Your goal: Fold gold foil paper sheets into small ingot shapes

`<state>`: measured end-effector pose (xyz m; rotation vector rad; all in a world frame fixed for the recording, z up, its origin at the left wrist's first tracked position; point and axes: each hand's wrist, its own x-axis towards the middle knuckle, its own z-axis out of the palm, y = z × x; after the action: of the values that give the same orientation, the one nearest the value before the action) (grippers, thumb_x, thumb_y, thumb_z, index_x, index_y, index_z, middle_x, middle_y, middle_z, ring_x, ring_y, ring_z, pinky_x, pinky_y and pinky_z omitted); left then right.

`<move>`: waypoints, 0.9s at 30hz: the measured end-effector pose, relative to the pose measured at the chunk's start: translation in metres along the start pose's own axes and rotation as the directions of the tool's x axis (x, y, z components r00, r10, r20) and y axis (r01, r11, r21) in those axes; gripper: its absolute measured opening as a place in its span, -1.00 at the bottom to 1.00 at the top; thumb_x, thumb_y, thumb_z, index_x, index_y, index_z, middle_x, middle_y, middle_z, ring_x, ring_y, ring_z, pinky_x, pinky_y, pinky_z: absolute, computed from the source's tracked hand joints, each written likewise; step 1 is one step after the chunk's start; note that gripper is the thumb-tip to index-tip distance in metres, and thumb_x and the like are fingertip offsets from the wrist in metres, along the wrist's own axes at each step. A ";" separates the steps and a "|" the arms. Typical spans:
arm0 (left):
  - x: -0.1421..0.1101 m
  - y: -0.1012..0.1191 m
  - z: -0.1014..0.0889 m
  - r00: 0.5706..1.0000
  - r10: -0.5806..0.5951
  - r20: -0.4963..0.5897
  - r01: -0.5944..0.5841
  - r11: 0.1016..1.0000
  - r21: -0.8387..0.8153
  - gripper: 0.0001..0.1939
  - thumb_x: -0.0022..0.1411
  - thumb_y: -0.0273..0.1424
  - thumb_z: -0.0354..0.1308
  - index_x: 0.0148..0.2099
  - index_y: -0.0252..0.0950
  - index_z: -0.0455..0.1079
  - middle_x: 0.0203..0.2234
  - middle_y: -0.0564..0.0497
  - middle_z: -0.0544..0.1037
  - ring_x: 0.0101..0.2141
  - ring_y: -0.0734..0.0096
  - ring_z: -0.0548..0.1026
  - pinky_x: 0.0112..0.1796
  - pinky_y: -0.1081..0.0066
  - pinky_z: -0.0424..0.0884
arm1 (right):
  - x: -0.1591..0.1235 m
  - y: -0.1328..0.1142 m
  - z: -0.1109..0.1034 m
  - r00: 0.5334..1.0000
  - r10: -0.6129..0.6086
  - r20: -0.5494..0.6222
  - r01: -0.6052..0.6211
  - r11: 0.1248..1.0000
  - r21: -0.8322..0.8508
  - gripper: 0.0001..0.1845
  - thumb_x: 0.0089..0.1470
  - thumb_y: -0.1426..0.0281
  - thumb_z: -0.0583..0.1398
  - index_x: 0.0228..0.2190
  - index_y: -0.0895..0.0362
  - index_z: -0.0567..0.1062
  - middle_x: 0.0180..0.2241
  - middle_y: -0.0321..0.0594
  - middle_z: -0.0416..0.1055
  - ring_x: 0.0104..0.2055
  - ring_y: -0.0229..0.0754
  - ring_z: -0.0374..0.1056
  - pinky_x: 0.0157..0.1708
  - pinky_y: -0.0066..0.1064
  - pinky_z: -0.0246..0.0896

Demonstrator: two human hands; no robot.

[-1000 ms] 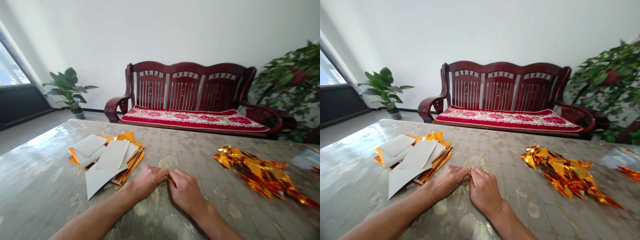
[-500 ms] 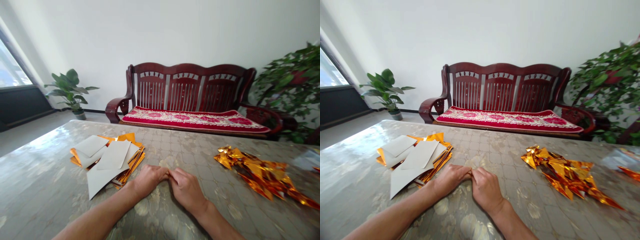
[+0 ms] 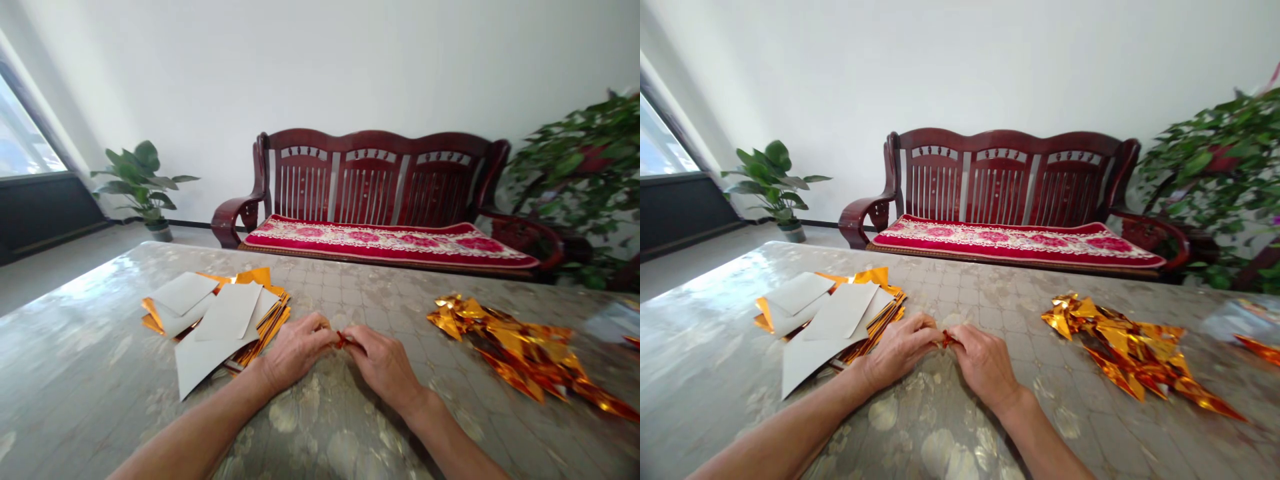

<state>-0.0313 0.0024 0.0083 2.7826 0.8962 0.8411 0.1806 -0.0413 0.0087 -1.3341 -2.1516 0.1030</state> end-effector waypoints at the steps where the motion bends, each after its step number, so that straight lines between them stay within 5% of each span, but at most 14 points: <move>1: 0.000 -0.001 0.000 1.000 -0.001 0.006 0.001 1.000 -0.020 -0.81 0.40 -0.28 0.02 -0.08 -0.12 0.45 -0.24 0.06 0.45 -0.26 0.47 0.46 -0.23 0.52 0.34 | 0.000 0.001 -0.001 1.000 -0.022 0.004 0.022 1.000 -0.009 -0.83 0.26 0.43 0.10 -0.18 0.04 0.49 -0.29 -0.28 0.54 -0.27 -0.21 0.46 -0.29 -0.46 0.20; 14: -0.001 -0.010 0.009 0.994 -0.108 0.014 0.108 0.963 -0.245 -0.86 0.35 -0.47 0.08 -0.27 -0.24 0.44 -0.29 0.05 0.47 -0.25 0.47 0.46 -0.20 0.52 0.33 | 0.002 0.008 -0.013 0.978 -0.164 0.127 0.186 0.964 -0.190 -0.86 0.17 0.44 0.20 -0.26 -0.02 0.54 -0.39 -0.33 0.48 -0.32 -0.21 0.40 -0.37 -0.41 0.06; 27: 0.000 -0.018 0.007 0.992 -0.124 0.016 0.121 0.927 -0.355 -0.82 0.35 -0.49 0.07 -0.12 -0.21 0.49 -0.23 0.03 0.52 -0.17 0.45 0.48 -0.11 0.49 0.36 | 0.002 0.024 -0.008 0.975 -0.218 -0.042 0.208 0.963 -0.172 -0.76 0.27 0.46 0.11 -0.31 0.03 0.57 -0.42 -0.30 0.46 -0.34 -0.25 0.37 -0.34 -0.45 0.10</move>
<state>-0.0367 0.0173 -0.0026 2.3892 0.8147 0.8920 0.2030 -0.0300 0.0075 -1.1681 -2.2775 -0.2050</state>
